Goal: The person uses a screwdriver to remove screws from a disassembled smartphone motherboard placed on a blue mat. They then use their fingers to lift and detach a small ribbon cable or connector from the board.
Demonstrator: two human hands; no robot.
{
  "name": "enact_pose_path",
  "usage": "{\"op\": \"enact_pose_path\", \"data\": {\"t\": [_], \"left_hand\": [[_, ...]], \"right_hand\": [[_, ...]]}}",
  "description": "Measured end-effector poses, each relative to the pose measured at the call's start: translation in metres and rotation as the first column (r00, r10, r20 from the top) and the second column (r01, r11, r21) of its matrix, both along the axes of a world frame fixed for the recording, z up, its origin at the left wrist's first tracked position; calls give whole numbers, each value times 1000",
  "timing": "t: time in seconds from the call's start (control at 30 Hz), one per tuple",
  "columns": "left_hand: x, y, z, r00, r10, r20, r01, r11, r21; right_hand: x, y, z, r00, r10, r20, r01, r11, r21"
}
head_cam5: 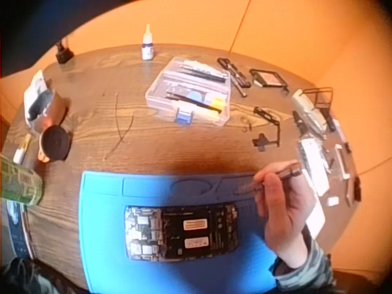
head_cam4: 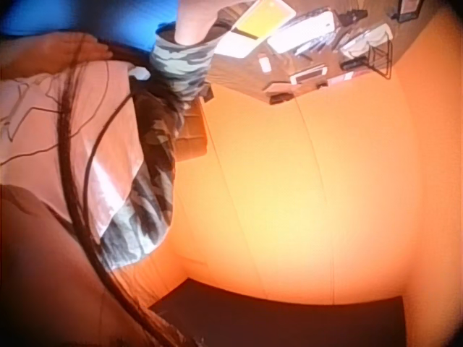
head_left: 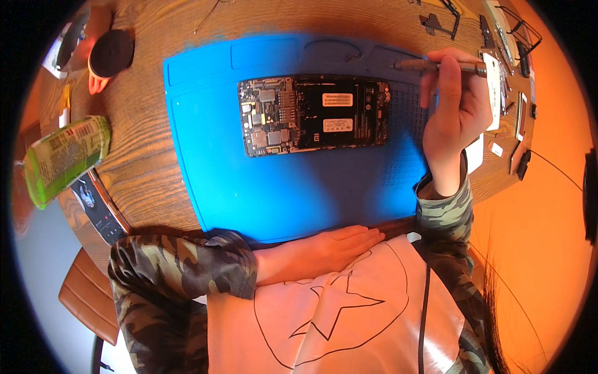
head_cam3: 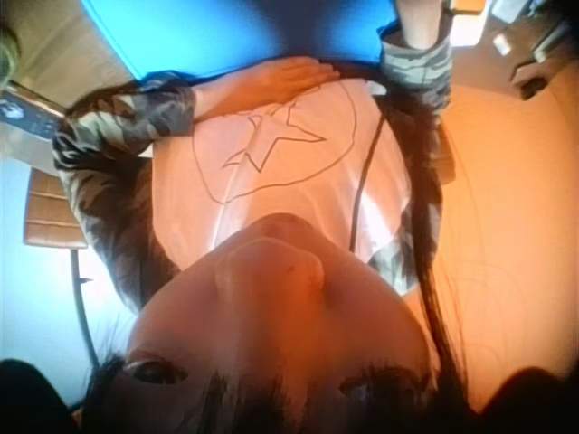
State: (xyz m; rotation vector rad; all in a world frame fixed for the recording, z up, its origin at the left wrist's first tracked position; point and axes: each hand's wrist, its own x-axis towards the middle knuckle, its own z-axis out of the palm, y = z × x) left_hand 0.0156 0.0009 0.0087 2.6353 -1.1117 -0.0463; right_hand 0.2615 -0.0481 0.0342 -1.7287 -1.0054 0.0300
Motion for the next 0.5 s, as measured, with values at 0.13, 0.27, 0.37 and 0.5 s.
{"op": "enact_pose_path", "data": {"t": [0.13, 0.27, 0.37, 0.5], "left_hand": [[2, 3, -3, 996, 20, -84, -27, 996, -85], [3, 3, -2, 998, 7, -69, -11, 998, -57], [2, 2, -1, 1000, 21, -13, -21, 1000, -10], [3, 1, -2, 999, 31, 29, -31, 999, 8]], "right_hand": [[2, 3, -2, 993, 60, -103, -56, 997, 44], [1, 4, -1, 989, 79, -122, -79, 997, 6], [1, 4, 0, 990, 69, -123, -72, 997, -17], [3, 4, 0, 993, 67, -96, -68, 998, -10]]}}
